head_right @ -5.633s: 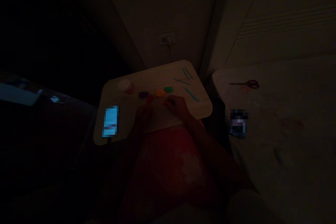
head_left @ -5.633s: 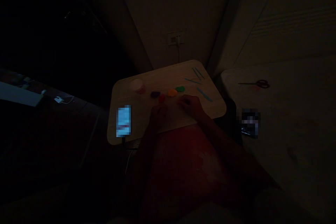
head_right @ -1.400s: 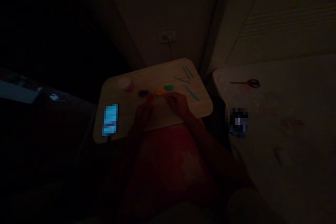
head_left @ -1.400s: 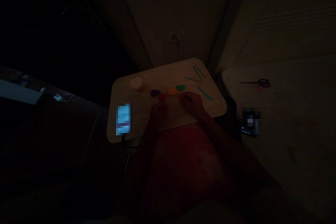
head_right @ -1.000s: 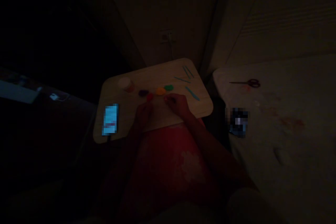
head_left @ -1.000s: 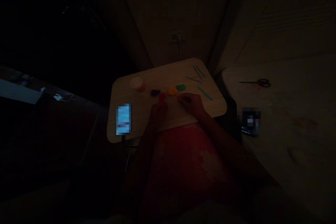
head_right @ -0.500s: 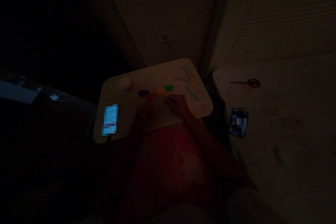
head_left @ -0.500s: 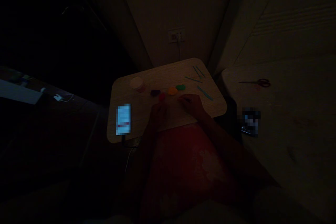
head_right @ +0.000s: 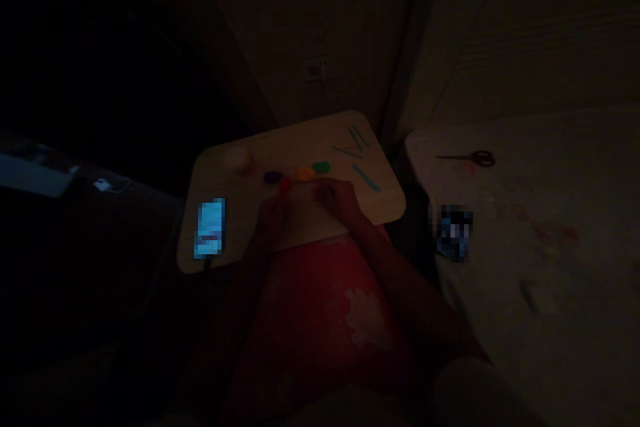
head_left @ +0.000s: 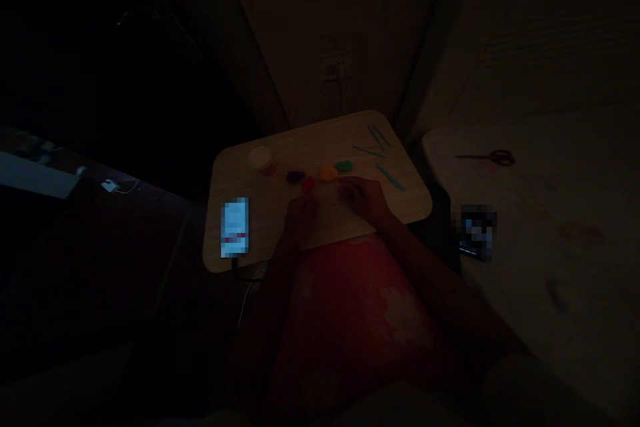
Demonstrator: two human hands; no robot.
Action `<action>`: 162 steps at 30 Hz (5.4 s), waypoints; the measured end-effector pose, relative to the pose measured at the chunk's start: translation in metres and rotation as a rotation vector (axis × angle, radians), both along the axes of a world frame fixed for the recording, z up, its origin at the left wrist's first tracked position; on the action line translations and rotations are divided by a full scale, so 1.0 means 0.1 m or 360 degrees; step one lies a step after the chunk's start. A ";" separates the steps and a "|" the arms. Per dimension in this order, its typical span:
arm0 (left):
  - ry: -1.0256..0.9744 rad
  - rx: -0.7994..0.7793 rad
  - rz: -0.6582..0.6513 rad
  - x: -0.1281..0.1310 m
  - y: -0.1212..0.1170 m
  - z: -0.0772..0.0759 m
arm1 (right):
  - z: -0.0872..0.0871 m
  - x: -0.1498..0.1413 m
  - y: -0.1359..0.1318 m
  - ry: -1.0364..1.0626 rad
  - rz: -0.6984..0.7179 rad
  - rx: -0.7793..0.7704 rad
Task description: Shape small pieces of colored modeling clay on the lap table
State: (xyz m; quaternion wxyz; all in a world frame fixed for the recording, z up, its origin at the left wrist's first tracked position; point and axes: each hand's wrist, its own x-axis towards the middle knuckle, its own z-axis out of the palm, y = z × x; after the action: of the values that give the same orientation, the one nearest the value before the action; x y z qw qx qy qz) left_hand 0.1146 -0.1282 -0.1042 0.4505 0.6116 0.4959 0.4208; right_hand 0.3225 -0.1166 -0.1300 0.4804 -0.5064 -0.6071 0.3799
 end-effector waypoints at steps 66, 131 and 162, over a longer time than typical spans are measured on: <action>0.0061 0.0026 0.0008 0.00 0.00 -0.01 | 0.06 0.03 0.00 -0.0114 -0.0083 0.0236; 0.0047 0.0009 0.0031 -0.01 0.01 -0.03 | 0.06 0.04 0.03 -0.0246 0.0006 0.0351; 0.0061 0.0069 0.0006 -0.01 0.01 -0.02 | 0.17 0.01 0.00 -0.0242 -0.0059 0.0235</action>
State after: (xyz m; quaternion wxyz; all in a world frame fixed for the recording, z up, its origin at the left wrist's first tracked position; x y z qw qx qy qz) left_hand 0.1135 -0.1277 -0.1059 0.4269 0.6280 0.4964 0.4206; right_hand 0.3240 -0.1165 -0.1131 0.4757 -0.5080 -0.6588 0.2856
